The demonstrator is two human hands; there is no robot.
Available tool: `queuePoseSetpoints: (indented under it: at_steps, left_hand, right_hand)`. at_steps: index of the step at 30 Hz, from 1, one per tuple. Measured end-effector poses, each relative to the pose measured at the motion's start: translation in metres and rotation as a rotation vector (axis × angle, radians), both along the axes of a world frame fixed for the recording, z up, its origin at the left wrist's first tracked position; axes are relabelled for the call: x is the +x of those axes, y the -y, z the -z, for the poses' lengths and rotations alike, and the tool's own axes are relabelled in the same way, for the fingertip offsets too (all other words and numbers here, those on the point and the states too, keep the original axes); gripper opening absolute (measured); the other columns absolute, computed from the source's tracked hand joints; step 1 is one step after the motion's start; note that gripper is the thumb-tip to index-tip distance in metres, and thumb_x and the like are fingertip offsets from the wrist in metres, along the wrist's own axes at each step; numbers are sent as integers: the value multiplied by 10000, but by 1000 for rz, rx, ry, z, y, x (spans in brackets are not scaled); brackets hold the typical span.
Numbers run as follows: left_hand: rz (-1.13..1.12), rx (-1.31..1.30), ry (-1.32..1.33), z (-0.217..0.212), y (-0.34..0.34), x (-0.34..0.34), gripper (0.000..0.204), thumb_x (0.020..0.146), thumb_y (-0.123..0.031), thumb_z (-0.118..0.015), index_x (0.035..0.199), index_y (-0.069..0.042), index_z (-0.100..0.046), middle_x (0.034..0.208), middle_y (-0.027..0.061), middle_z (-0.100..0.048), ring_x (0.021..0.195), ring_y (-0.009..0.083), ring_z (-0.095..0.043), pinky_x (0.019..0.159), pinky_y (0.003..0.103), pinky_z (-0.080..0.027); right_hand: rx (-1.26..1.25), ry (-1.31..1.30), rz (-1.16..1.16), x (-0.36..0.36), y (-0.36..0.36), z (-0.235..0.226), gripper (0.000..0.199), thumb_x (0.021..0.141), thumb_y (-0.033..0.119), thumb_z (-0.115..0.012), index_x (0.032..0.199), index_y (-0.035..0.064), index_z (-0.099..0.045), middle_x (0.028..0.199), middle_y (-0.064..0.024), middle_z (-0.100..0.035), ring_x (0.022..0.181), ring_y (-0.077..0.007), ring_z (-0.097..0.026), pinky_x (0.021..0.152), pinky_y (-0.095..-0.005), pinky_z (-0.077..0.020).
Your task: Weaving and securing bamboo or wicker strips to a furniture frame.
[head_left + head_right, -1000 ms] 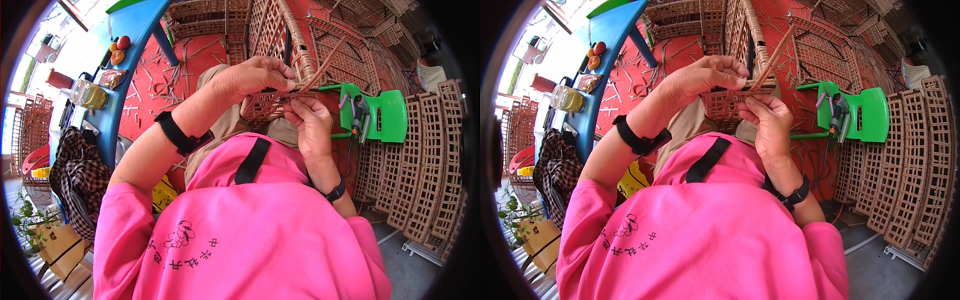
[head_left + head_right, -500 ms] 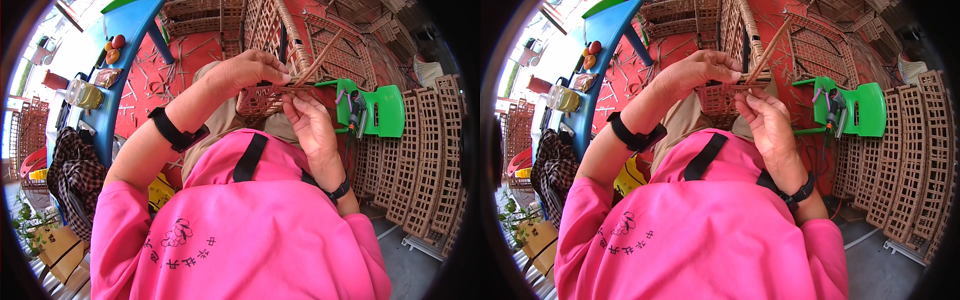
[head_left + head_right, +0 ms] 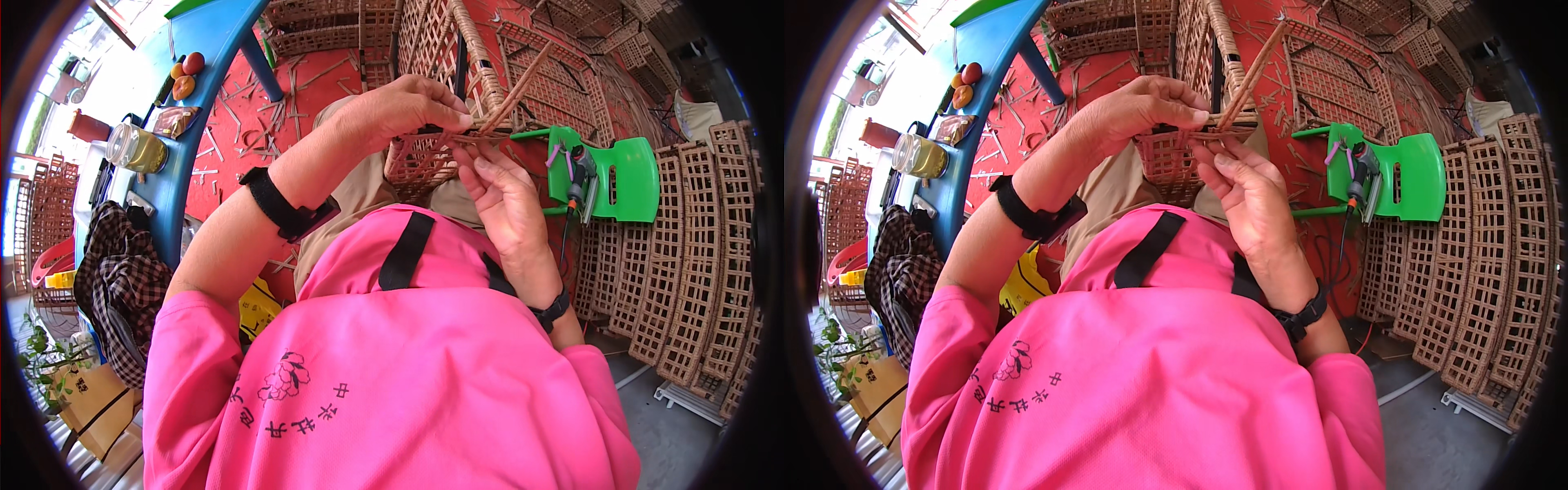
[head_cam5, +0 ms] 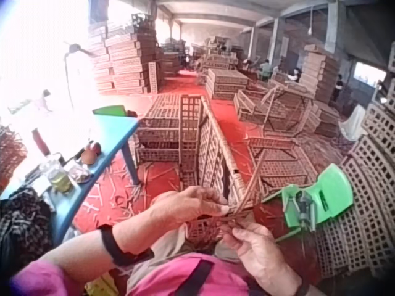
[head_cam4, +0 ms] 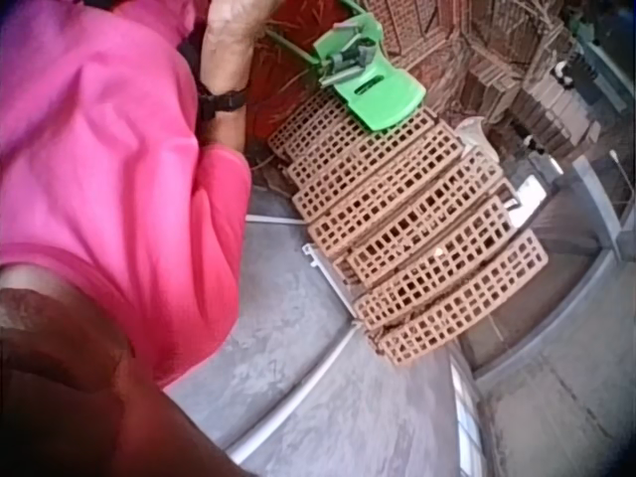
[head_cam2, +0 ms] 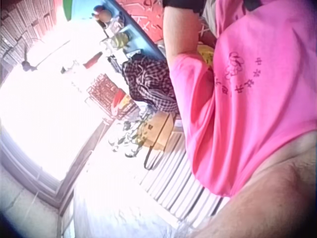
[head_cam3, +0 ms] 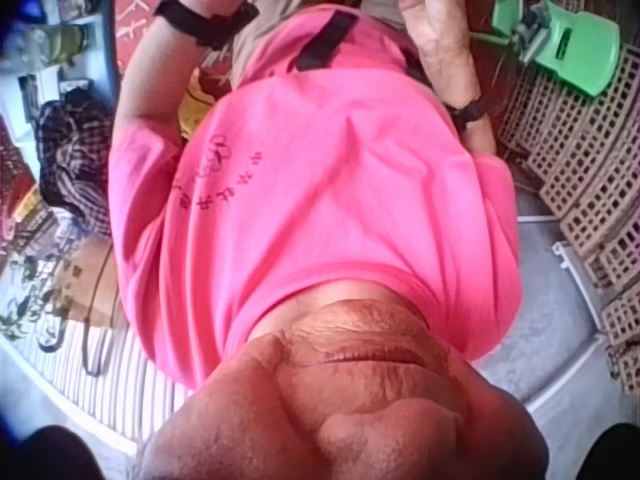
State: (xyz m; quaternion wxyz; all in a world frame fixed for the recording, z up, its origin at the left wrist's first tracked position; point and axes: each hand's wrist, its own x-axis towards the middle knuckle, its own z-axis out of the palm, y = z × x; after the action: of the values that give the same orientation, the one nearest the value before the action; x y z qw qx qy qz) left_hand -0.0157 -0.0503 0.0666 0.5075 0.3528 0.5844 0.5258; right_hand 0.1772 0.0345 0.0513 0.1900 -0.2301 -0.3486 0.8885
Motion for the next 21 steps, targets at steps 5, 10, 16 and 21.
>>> queuePoseSetpoints:
  at_steps: [5,10,16,21]
  left_hand:
    - [12,19,-23,-2,1,1,243,820,-201,-713,990,-32,-670,875,2,-654,831,88,-596,780,240,-454]
    - [-4,22,-3,-4,3,1,247,815,-205,-714,987,-33,-671,873,-3,-650,838,87,-589,799,243,-444]
    - [0,17,0,-3,4,0,265,811,-204,-710,1006,-29,-667,913,9,-650,909,99,-583,861,249,-422]
    - [4,72,-6,-3,3,0,284,811,-197,-701,1020,-8,-659,945,23,-654,949,109,-584,880,248,-420]
  right_hand:
    - [57,54,-7,0,-2,-2,291,885,-51,-536,1174,-63,-504,1078,-134,-614,1074,-262,-627,889,-312,-548]
    - [-57,-10,46,-3,1,1,289,879,-46,-545,1167,-54,-517,1088,-151,-622,1077,-265,-625,923,-335,-533]
    - [-39,-63,23,-5,4,0,313,885,-44,-528,1197,-59,-510,1118,-158,-618,1094,-262,-613,950,-340,-517]
    - [-37,-74,27,-5,6,-1,326,885,-43,-527,1209,-76,-499,1128,-160,-614,1096,-264,-613,955,-338,-512]
